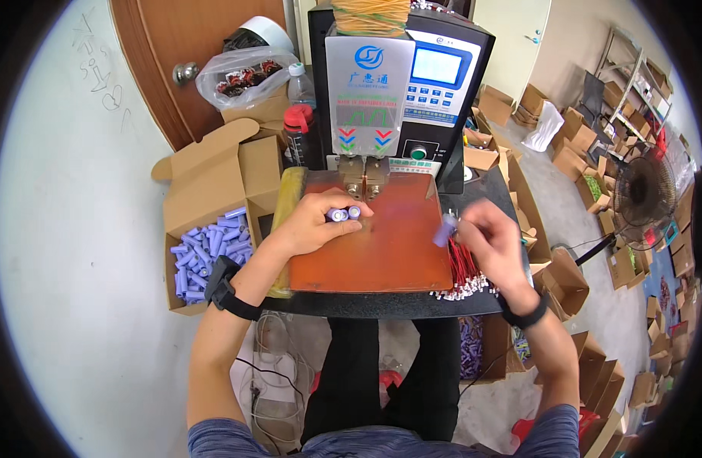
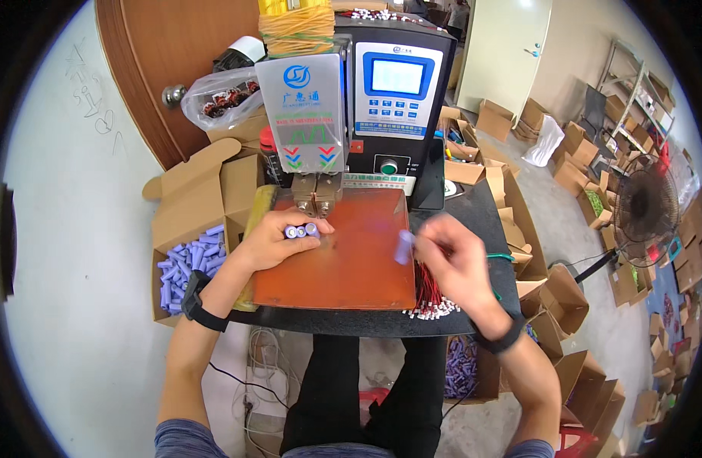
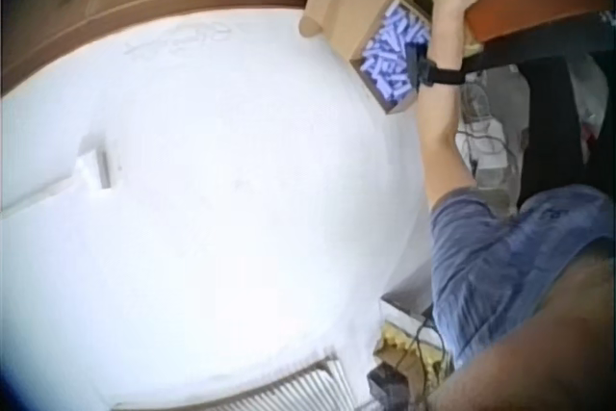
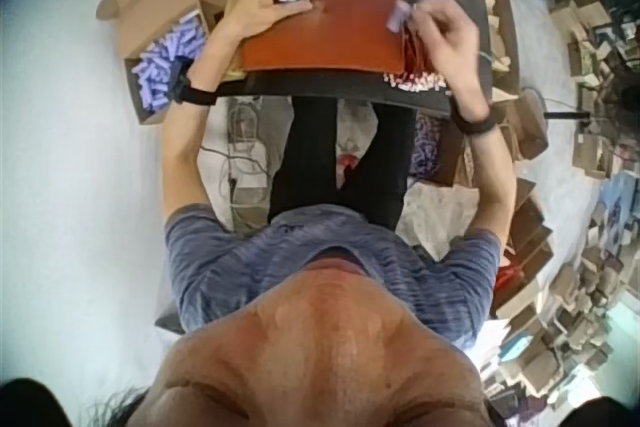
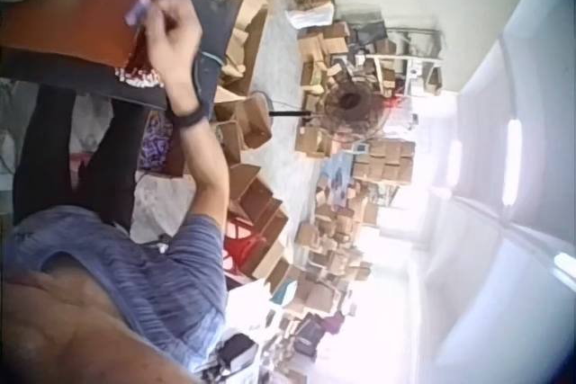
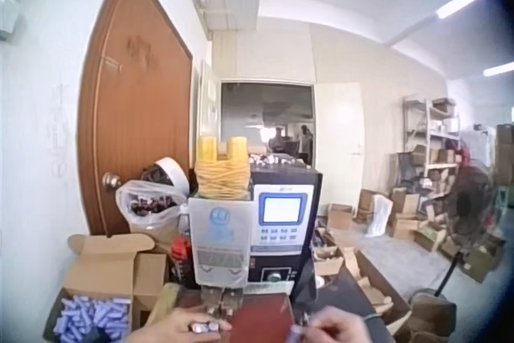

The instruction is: Spot welding lithium-ion battery cells into packs using a dedicated welding machine.

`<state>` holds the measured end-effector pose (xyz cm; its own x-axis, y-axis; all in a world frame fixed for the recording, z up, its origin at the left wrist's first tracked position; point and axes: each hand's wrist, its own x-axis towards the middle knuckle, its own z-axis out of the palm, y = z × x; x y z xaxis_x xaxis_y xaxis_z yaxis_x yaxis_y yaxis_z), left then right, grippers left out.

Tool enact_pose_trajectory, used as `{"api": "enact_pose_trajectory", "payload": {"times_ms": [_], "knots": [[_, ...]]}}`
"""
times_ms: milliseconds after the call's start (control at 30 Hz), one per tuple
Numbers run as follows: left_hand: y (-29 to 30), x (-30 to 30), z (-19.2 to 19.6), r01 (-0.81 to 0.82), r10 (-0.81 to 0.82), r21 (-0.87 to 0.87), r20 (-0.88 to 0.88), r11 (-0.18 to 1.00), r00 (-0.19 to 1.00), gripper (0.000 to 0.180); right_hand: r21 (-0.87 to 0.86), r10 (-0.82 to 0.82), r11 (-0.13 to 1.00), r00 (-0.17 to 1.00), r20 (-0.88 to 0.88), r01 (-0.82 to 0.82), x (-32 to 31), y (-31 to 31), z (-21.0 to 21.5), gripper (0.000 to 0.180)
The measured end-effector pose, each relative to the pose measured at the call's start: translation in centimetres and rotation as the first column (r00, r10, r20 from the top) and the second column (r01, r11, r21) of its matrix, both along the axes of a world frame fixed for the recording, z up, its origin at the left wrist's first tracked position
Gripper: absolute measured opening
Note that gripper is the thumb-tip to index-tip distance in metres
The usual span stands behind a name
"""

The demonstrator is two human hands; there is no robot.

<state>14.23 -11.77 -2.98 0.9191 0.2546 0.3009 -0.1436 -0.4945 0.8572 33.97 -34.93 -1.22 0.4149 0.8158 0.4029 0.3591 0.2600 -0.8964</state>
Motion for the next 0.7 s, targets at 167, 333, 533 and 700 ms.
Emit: {"api": "enact_pose_trajectory", "payload": {"times_ms": [167,333,533,700], "knots": [[-0.6,0.2,-0.3,-0.006,-0.005,0.134,0.081,0.991,0.997,0.022,-0.279,-0.219,0.931,0.972,0.091,0.236,1.4,-12.7,-0.5,0.007],[-1.2,0.9,0.1,-0.054,0.044,0.259,0.047,0.964,0.998,0.013,-0.666,-0.036,0.706,0.952,0.305,0.240,3.7,-20.9,-2.6,0.007],[-1.5,0.5,-0.7,-0.188,0.183,0.032,0.107,0.982,0.977,0.015,-0.567,0.056,0.760,0.837,0.544,0.317,5.0,-16.9,-3.3,0.016],[-1.7,1.1,-0.3,-0.172,0.173,-0.018,0.048,0.985,0.984,0.014,-0.509,-0.078,0.769,0.848,0.524,0.385,8.0,-12.1,-6.2,0.010]]}}
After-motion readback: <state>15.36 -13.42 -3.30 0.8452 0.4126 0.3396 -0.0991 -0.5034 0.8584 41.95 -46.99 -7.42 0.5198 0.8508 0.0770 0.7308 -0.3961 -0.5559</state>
